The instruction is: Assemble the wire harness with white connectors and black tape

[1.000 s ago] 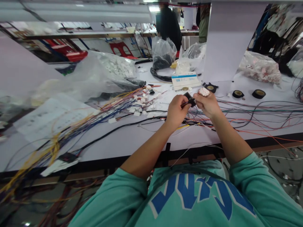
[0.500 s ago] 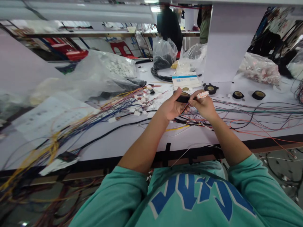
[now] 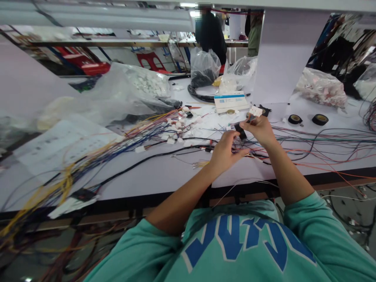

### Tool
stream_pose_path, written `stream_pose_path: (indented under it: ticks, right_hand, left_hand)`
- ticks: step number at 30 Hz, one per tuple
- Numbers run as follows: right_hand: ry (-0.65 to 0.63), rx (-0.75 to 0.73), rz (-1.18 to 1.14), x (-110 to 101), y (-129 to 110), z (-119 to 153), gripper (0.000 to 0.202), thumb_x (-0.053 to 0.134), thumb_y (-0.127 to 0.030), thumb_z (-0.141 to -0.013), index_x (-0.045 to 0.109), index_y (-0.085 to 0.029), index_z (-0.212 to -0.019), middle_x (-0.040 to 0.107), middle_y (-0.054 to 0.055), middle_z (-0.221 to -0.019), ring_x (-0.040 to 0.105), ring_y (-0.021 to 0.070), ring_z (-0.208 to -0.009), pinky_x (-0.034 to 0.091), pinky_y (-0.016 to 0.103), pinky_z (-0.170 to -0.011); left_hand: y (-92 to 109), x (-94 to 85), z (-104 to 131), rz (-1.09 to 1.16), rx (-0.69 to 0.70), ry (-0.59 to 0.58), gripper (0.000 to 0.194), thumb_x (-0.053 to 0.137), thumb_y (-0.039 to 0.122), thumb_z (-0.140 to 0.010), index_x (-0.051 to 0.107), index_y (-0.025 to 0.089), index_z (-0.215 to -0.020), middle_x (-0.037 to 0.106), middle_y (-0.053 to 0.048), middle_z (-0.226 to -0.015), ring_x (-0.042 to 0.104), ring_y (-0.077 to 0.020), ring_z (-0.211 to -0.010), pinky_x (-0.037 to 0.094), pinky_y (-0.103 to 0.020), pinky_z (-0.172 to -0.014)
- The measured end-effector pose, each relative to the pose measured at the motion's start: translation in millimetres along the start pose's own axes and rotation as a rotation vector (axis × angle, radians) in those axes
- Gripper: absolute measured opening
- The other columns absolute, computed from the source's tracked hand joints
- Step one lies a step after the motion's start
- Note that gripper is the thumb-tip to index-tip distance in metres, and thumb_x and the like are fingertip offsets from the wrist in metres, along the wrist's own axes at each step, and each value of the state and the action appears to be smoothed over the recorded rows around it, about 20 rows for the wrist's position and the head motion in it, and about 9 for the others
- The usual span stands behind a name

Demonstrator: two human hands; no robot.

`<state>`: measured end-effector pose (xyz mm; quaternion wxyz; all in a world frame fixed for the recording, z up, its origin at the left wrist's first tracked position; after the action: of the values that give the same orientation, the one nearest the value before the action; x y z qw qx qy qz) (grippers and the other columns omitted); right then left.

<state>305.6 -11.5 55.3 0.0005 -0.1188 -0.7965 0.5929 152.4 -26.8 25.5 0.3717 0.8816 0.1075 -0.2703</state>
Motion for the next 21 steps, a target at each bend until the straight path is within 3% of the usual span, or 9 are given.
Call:
stream_pose_path:
  ticks: [3,4,7,9,13,16,21]
  right_hand:
    - [-0.108,-0.058,0.028,7,-4,3,0.034,0.08,-0.044,-0.062,0.058,-0.018,-0.063,0.049,-0.006,-0.054,0.046,0.0092,-0.057,0.04,0.024,-0.057]
    - [-0.131,-0.067,0.05,10,-4,5,0.035,0.08,-0.047,-0.063,0.058,-0.019,-0.064,0.048,-0.005,-0.054,0.047,0.0102,-0.058,0.04,0.025,-0.057]
    - [-0.154,-0.124,0.156,16,-5,7,0.038,0.075,-0.053,-0.068,0.058,-0.019,-0.067,0.047,-0.004,-0.057,0.048,0.0114,-0.06,0.042,0.026,-0.059]
    - [-0.153,-0.208,0.198,19,-7,9,0.037,0.072,-0.054,-0.071,0.06,-0.019,-0.079,0.053,-0.003,-0.069,0.05,0.0113,-0.063,0.045,0.028,-0.064]
    - [-0.191,-0.365,0.232,30,-13,16,0.042,0.063,-0.05,-0.079,0.055,-0.02,-0.107,0.061,0.003,-0.092,0.058,0.0139,-0.081,0.048,0.031,-0.08]
    - [-0.233,-0.379,0.292,40,-22,20,0.034,0.055,-0.044,-0.085,0.056,-0.019,-0.107,0.066,0.005,-0.099,0.061,0.0159,-0.091,0.046,0.031,-0.084]
    - [-0.357,-0.359,0.461,47,-42,2,0.031,0.053,-0.045,-0.085,0.064,-0.022,-0.104,0.07,0.003,-0.096,0.062,0.0153,-0.087,0.044,0.029,-0.081]
  left_hand:
    - [-4,-13.2,-20,-0.119,-0.091,0.063,0.017,0.069,0.032,-0.077,0.057,0.022,-0.085,0.065,-0.002,-0.074,0.062,-0.0197,-0.071,0.046,-0.032,-0.067]
    - [-3,-16.5,-28,-0.177,-0.089,0.034,0.015,0.068,0.032,-0.076,0.058,0.022,-0.076,0.061,-0.002,-0.066,0.059,-0.0196,-0.066,0.043,-0.031,-0.063]
    - [3,-25.7,-44,-0.263,-0.064,-0.083,0.025,0.063,0.032,-0.078,0.052,0.021,-0.057,0.054,-0.002,-0.056,0.055,-0.0202,-0.06,0.036,-0.031,-0.057]
    - [6,-34.5,-49,-0.239,-0.087,-0.097,0.029,0.062,0.028,-0.076,0.049,0.021,-0.052,0.051,-0.001,-0.052,0.052,-0.0189,-0.057,0.033,-0.031,-0.055]
    - [4,-58.5,-52,-0.14,-0.18,0.035,0.019,0.065,0.023,-0.072,0.054,0.02,-0.057,0.053,0.002,-0.052,0.049,-0.0152,-0.052,0.034,-0.029,-0.055]
    - [-1,-73.9,-53,-0.03,-0.205,0.088,0.01,0.067,0.022,-0.07,0.059,0.019,-0.065,0.057,0.003,-0.055,0.052,-0.0141,-0.051,0.038,-0.027,-0.054]
    - [-13,-89.5,-47,0.209,-0.253,0.063,0.01,0.065,0.024,-0.07,0.06,0.018,-0.064,0.059,0.001,-0.052,0.057,-0.0156,-0.053,0.045,-0.028,-0.055]
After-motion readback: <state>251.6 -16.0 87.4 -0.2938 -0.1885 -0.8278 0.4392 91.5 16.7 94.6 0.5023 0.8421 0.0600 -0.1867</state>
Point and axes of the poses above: each hand's wrist, its own z-axis away from the middle knuckle, its own x-axis out of the palm, y = z × x, the point moved 3 cm from there along -z, towards the middle knuckle
